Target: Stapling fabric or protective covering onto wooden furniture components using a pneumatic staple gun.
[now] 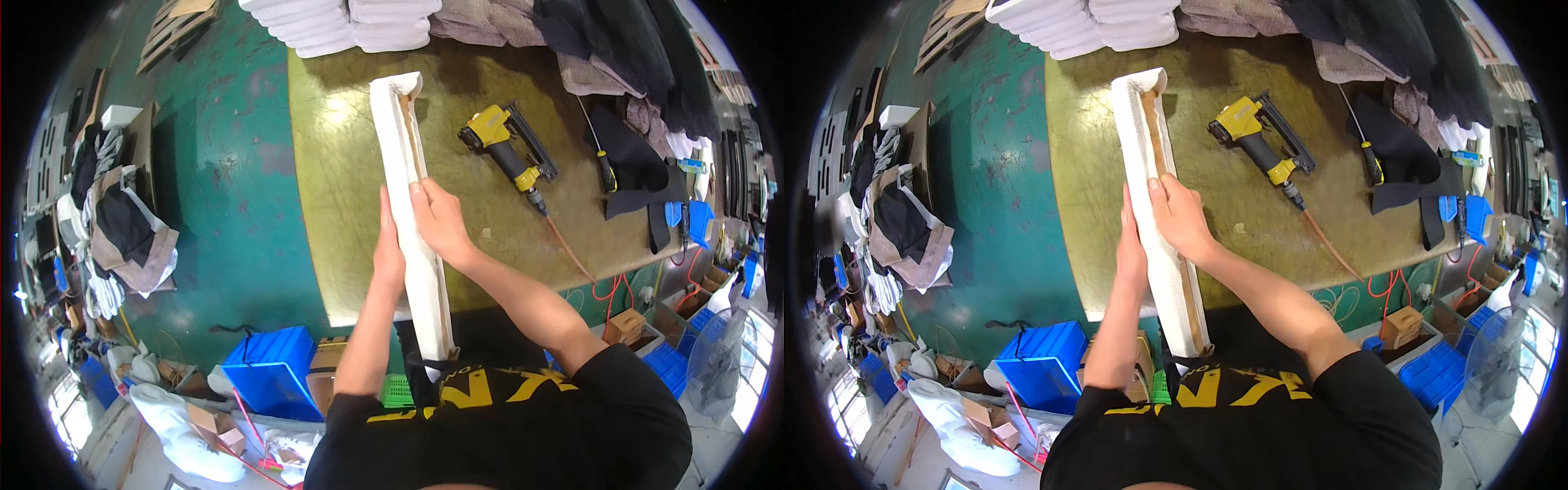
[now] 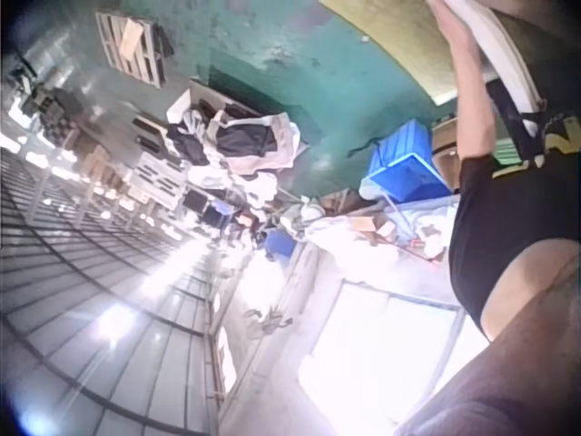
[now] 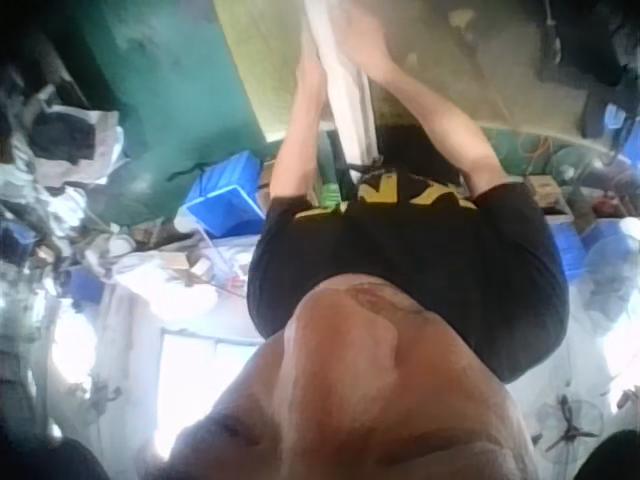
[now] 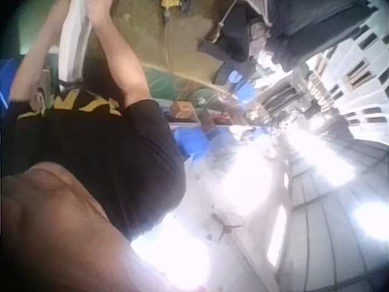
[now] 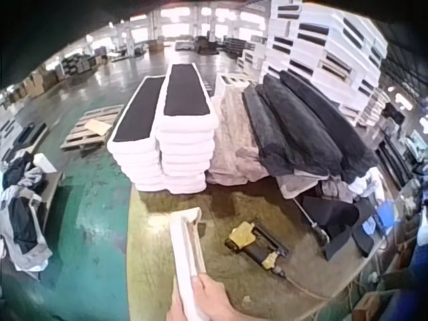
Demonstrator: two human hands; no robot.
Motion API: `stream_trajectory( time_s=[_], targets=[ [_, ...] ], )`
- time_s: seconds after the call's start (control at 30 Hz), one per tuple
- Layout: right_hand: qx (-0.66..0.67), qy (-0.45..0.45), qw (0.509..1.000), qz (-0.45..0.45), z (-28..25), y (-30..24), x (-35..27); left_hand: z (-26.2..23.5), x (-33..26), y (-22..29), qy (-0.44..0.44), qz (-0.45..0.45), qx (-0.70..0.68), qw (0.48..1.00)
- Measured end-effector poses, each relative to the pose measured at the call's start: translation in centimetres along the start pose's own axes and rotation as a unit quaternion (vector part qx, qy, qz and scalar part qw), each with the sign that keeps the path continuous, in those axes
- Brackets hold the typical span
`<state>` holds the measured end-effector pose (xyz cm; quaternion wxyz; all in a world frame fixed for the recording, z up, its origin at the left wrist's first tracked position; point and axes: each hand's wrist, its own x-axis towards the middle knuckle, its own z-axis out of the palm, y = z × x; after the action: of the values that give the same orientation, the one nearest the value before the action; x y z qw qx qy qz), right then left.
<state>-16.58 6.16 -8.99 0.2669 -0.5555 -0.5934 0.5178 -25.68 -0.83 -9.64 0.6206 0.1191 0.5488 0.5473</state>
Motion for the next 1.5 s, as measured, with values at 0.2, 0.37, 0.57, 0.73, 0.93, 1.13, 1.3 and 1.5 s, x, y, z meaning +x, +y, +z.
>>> stream_trajectory(
  time_s=[0.2, 0.37, 0.57, 0.73, 0.93, 1.13, 1.3, 1.5],
  targets=[
    [0.002, 0.014, 1.000, 0.013, 0.9, 0.9, 0.4, 0.7, 1.8, 2.6, 0.027, 0.100, 0.217, 0.971],
    [0.040, -0.006, 0.999, 0.017, 0.0, 1.4, 1.1, 1.3, 0.4, 3.3, 0.033, 0.026, 0.376, 0.926],
    [-0.203, 0.013, 0.975, -0.085, -6.9, 1.7, 3.3, -4.7, 1.4, 3.1, 0.064, 0.154, 0.288, 0.943],
    [-0.439, 0.049, 0.884, -0.151, -16.9, 7.2, 5.2, -5.6, 1.6, 3.3, 0.063, -0.110, -0.192, 0.973],
    [-0.439, -0.044, 0.893, -0.084, -16.7, 6.6, 8.1, -5.4, 1.1, -1.5, 0.048, 0.060, 0.062, 0.995],
    [-0.152, -0.138, 0.963, 0.177, -15.9, 0.8, 8.6, -5.8, 1.6, -2.3, 0.042, 0.094, 0.128, 0.986],
    [-0.043, -0.377, 0.910, 0.168, -13.2, -6.5, 6.6, -5.0, 0.2, -1.8, 0.032, 0.097, 0.113, 0.988],
    [-0.308, -0.410, 0.857, 0.048, -7.5, -7.4, 8.2, -4.7, 0.3, -1.8, 0.021, 0.094, 0.105, 0.990]
  ],
)
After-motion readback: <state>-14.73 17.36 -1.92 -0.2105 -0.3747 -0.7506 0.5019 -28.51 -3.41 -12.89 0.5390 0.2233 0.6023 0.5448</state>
